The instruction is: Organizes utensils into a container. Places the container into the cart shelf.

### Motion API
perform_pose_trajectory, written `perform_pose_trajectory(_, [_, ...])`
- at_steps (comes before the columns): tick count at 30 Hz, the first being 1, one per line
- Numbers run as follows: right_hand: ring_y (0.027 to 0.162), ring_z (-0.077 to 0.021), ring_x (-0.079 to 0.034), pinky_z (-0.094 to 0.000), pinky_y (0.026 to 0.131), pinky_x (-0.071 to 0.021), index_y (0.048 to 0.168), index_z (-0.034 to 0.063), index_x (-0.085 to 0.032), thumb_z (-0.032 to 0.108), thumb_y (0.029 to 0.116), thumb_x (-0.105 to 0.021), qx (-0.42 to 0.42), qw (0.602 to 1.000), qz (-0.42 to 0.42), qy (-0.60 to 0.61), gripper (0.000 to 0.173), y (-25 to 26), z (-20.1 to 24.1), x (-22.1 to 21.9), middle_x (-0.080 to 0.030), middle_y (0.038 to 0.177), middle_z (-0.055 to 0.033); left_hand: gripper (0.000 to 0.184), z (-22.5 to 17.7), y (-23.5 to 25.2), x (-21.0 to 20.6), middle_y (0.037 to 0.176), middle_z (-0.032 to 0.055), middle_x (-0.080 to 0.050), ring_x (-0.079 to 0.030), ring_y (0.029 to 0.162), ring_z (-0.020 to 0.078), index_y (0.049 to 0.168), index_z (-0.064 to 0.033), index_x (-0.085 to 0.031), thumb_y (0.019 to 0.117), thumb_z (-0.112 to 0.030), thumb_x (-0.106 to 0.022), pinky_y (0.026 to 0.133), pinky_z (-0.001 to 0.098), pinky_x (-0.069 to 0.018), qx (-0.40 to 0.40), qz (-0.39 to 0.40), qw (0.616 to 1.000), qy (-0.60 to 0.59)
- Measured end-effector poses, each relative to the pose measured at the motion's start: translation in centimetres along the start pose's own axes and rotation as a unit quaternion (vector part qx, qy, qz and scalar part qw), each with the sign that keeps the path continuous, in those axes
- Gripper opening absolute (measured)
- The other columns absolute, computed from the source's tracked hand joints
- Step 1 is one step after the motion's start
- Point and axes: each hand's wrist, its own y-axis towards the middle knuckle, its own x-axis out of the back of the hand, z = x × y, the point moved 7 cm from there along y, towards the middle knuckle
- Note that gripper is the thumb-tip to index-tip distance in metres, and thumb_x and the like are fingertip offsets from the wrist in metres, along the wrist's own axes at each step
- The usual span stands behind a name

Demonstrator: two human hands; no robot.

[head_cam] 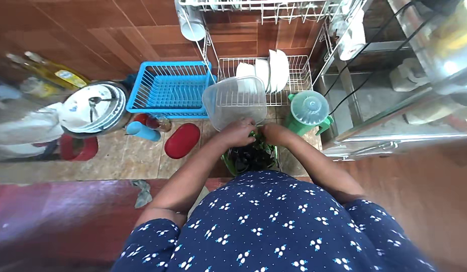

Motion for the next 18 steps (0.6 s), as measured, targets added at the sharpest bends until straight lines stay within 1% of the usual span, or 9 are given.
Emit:
perform_pose_trajectory(3, [0.108, -0.0422, -0.068, -0.0642, 0.093, -0.0528, 0.115, 0.0016, -0.071, 0.01, 0.096, -0.065, -0.012, 0.999, -0.036, -0.01, 0.022, -0.5, -0.1, -0.1, -0.071, 0.111, -0.0234, 0.015, -0.8, 0.9, 0.1, 0.128, 0.0085, -0.064, -0.056, 0.125, 0.032, 0.105, -0.013, -0.076, 0.0963, -0.021, -0.068, 0.103, 0.0508, -0.0492, -0.019, -0.018, 0.999, 0.043])
perform_pose_trajectory(5, [0.108, -0.0412, -0.068, -0.0622, 0.093, -0.054, 0.117, 0.0012, -0.07, 0.011, 0.0985, -0.061, -0.011, 0.996, -0.093, -0.014, 0.023, -1.6, 0.0, 0.7, -0.069, 0.115, -0.0225, 0.013, -1.0, 1.0, 0.5, 0.12, 0.0092, -0.067, -0.059, 0.119, 0.0322, 0.101, -0.0137, -0.078, 0.0962, -0.02, -0.068, 0.099, 0.051, -0.0509, -0.047, -0.033, 0.997, 0.06])
perform_pose_trajectory(7, [0.1, -0.0383, -0.071, -0.0587, 0.087, -0.0576, 0.116, 0.0015, -0.07, 0.013, 0.1011, -0.057, 0.012, 0.979, -0.202, -0.017, 0.023, -3.4, 0.2, 2.7, -0.07, 0.114, -0.0195, 0.013, -1.2, 0.6, 1.4, 0.115, 0.0093, -0.068, -0.061, 0.115, 0.0316, 0.104, -0.0149, -0.077, 0.0977, -0.019, -0.067, 0.095, 0.0511, -0.0527, -0.073, -0.043, 0.995, 0.055])
perform_pose_trajectory(9, [0.092, -0.0352, -0.073, -0.0542, 0.079, -0.0606, 0.113, 0.0007, -0.07, 0.012, 0.101, -0.057, 0.054, 0.949, -0.309, -0.021, 0.021, -5.6, 0.5, 5.2, -0.07, 0.11, -0.0181, 0.017, -1.5, -0.3, 3.2, 0.108, 0.0115, -0.072, -0.067, 0.109, 0.0314, 0.11, -0.0103, -0.075, 0.1007, -0.014, -0.062, 0.096, 0.053, -0.053, -0.09, -0.056, 0.994, 0.015])
perform_pose_trajectory(11, [0.085, -0.0331, -0.073, -0.0507, 0.074, -0.0615, 0.109, -0.0006, -0.07, 0.008, 0.0999, -0.057, 0.098, 0.916, -0.387, -0.026, 0.019, -7.4, 0.8, 7.3, -0.071, 0.105, -0.0182, 0.019, -1.7, -1.5, 5.9, 0.1, 0.0116, -0.074, -0.072, 0.096, 0.0294, 0.115, -0.009, -0.073, 0.1025, -0.012, -0.058, 0.091, 0.0541, -0.0557, -0.091, -0.078, 0.993, -0.022])
perform_pose_trajectory(13, [0.084, -0.0318, -0.072, -0.0485, 0.074, -0.0614, 0.11, -0.0013, -0.07, 0.007, 0.1004, -0.056, 0.127, 0.897, -0.422, -0.02, 0.019, -8.3, 0.8, 8.3, -0.07, 0.103, -0.0184, 0.019, -2.0, -2.5, 8.3, 0.09, 0.0085, -0.074, -0.072, 0.079, 0.0231, 0.115, -0.0102, -0.072, 0.1025, -0.013, -0.058, 0.079, 0.0485, -0.0589, -0.103, -0.098, 0.989, -0.047])
perform_pose_trajectory(14, [0.085, -0.0309, -0.072, -0.0471, 0.075, -0.0614, 0.111, -0.0011, -0.07, 0.006, 0.1006, -0.055, 0.136, 0.891, -0.433, -0.017, 0.019, -8.5, 0.7, 8.5, -0.07, 0.103, -0.0181, 0.019, -2.1, -2.8, 9.0, 0.086, 0.007, -0.073, -0.07, 0.073, 0.0199, 0.115, -0.0106, -0.072, 0.1017, -0.013, -0.059, 0.074, 0.0451, -0.0587, -0.107, -0.101, 0.987, -0.059])
perform_pose_trajectory(16, [0.087, -0.029, -0.072, -0.0443, 0.077, -0.0614, 0.112, -0.0008, -0.07, 0.006, 0.1009, -0.055, 0.143, 0.886, -0.441, -0.007, 0.02, -8.4, 0.6, 8.5, -0.071, 0.104, -0.0172, 0.017, -1.7, -2.8, 9.5, 0.085, 0.0061, -0.074, -0.07, 0.072, 0.0161, 0.114, -0.0097, -0.072, 0.099, -0.011, -0.063, 0.073, 0.0405, -0.0599, -0.108, -0.102, 0.985, -0.085])
perform_pose_trajectory(18, [0.086, -0.0293, -0.072, -0.0444, 0.077, -0.0615, 0.111, -0.0018, -0.071, 0.006, 0.1008, -0.056, 0.144, 0.883, -0.446, 0.002, 0.02, -7.9, 0.6, 8.2, -0.07, 0.103, -0.0178, 0.016, -0.9, -2.8, 9.4, 0.083, 0.0053, -0.073, -0.068, 0.069, 0.0139, 0.11, -0.0081, -0.072, 0.0955, -0.01, -0.065, 0.07, 0.0375, -0.0591, -0.119, -0.12, 0.98, -0.102])
